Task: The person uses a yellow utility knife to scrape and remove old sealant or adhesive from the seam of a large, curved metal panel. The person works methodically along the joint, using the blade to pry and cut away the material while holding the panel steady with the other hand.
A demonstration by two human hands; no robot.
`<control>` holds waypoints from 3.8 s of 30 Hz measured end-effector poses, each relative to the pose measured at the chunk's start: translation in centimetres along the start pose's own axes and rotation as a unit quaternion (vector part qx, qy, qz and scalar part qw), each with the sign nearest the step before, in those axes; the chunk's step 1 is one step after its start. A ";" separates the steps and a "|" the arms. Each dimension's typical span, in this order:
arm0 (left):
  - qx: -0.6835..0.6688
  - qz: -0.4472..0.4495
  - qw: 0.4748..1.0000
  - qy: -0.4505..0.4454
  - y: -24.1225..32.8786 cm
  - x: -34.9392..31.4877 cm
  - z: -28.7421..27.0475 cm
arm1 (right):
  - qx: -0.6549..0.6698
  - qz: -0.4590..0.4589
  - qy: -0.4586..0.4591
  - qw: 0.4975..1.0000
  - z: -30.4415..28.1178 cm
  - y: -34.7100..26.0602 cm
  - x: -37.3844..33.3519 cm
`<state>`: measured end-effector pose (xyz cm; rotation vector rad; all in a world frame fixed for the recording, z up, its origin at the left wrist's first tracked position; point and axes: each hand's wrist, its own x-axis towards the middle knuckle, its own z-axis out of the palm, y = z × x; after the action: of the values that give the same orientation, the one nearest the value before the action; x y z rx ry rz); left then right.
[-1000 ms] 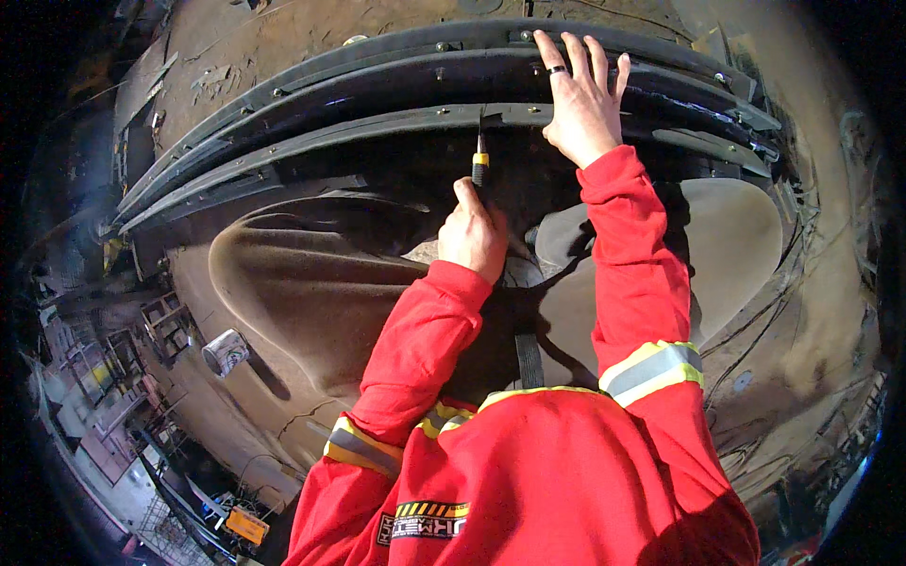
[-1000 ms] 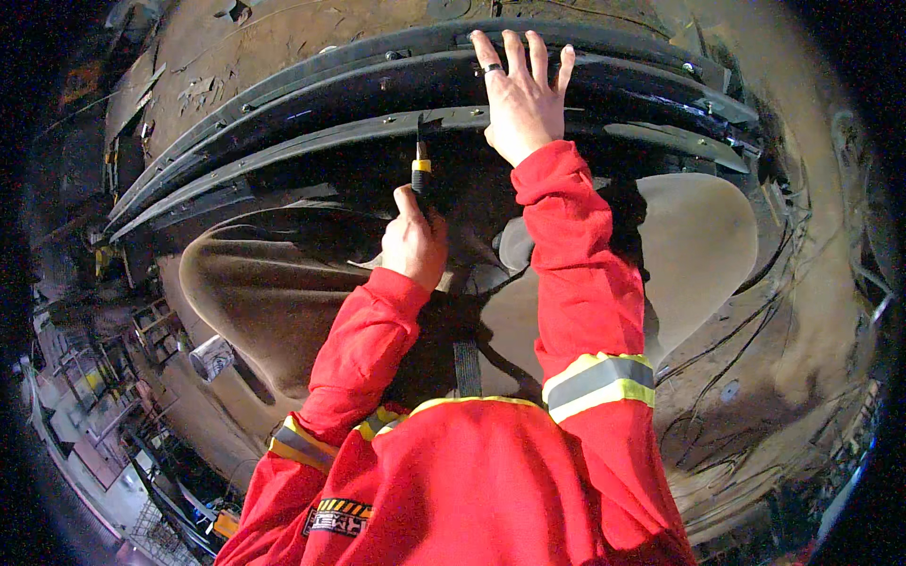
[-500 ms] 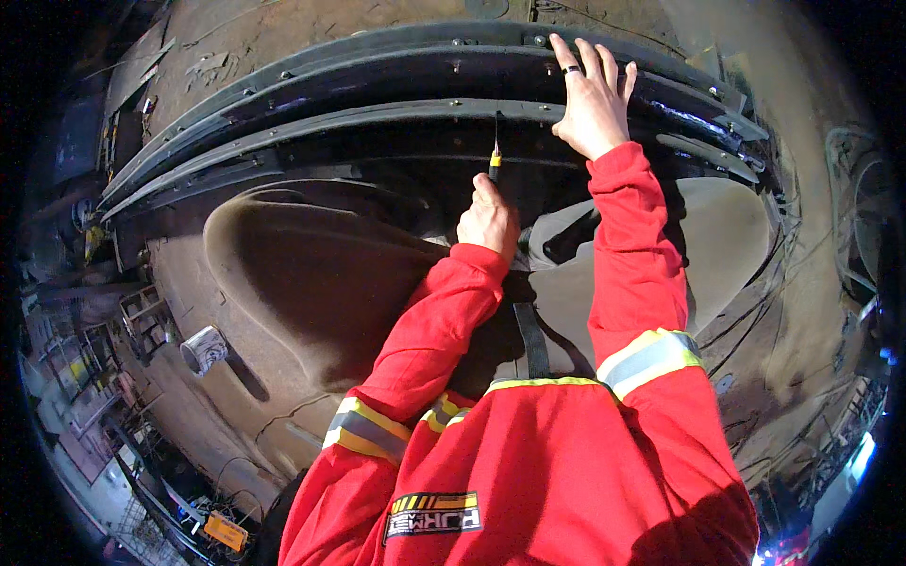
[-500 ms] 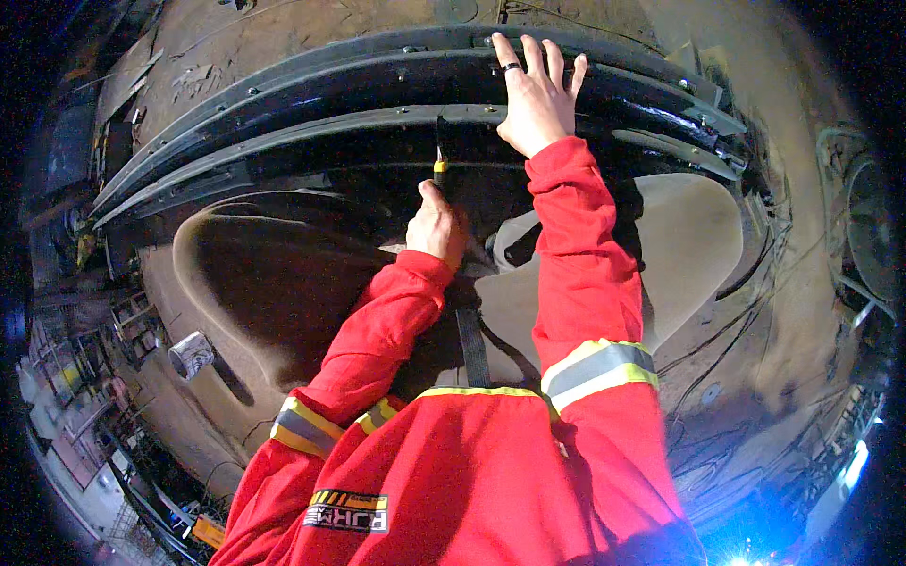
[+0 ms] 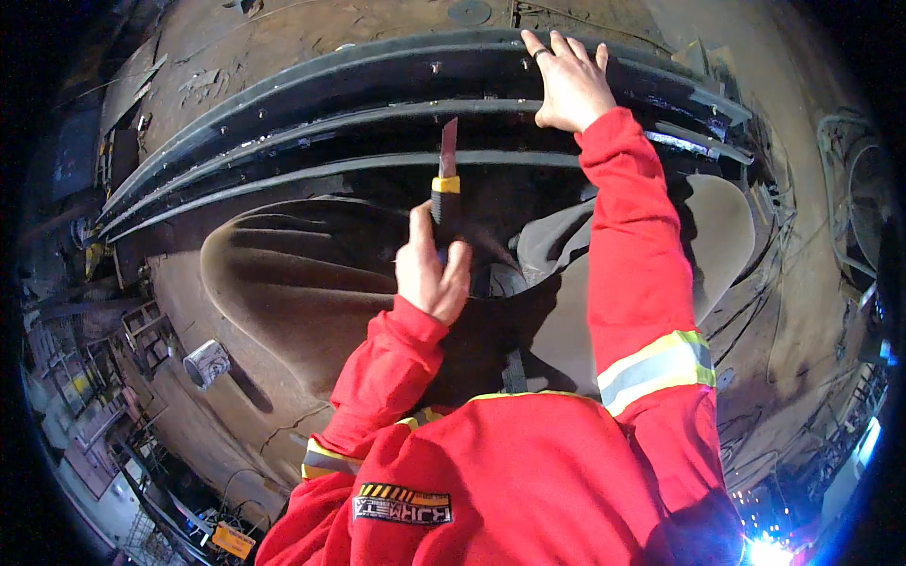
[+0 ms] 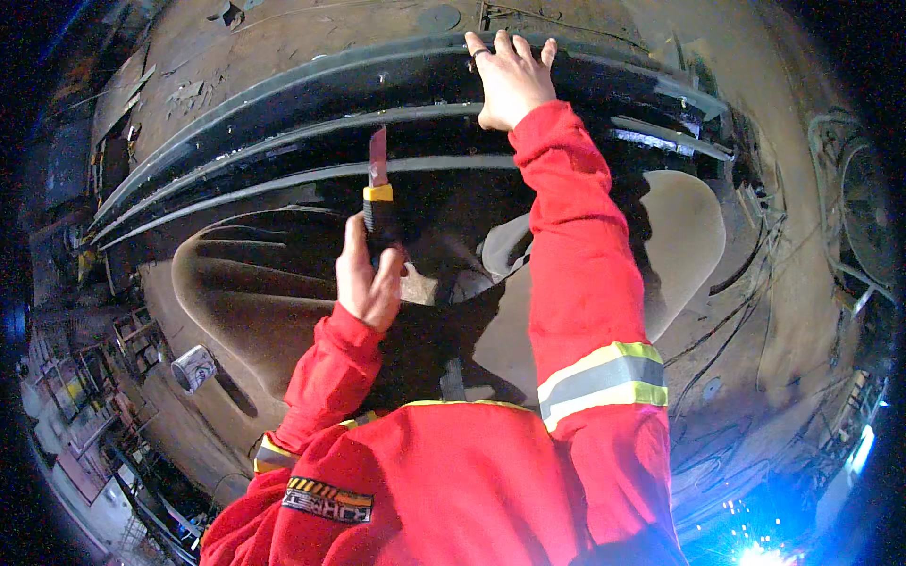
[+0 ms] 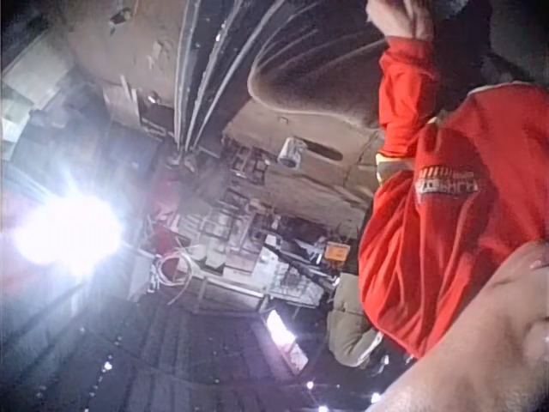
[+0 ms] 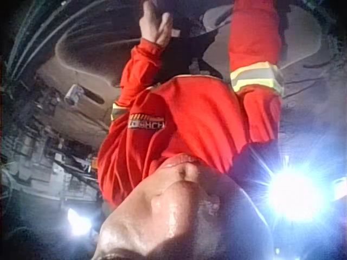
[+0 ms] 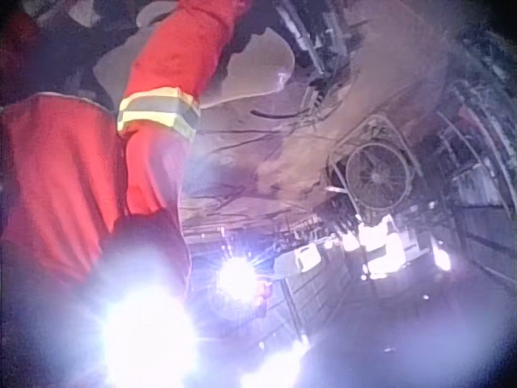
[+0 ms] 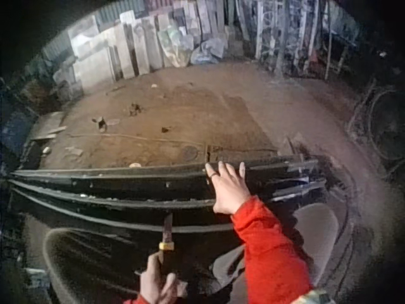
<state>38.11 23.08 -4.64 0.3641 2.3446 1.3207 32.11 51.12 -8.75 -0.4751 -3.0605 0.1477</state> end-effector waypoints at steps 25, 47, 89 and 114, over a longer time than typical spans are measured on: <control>-0.497 -0.147 0.823 0.233 -0.8 16.9 -1.1 | 0.057 -0.027 -0.110 0.992 -1.4 0.3 0.9; -0.039 0.036 0.998 -0.033 7.2 14.9 -12.0 | 0.169 -0.108 -0.323 0.925 0.5 5.8 12.1; 0.159 0.166 0.972 -0.043 6.3 13.1 -3.0 | 0.926 0.354 0.022 0.131 -2.4 -16.1 -4.1; 0.277 0.204 0.939 0.014 6.7 13.6 -1.9 | 0.923 0.372 -0.001 0.103 -2.6 -14.6 -2.9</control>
<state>25.38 30.89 -1.15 1.0550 2.7356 0.7808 30.58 36.62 -4.81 -1.0589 -0.0015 2.6895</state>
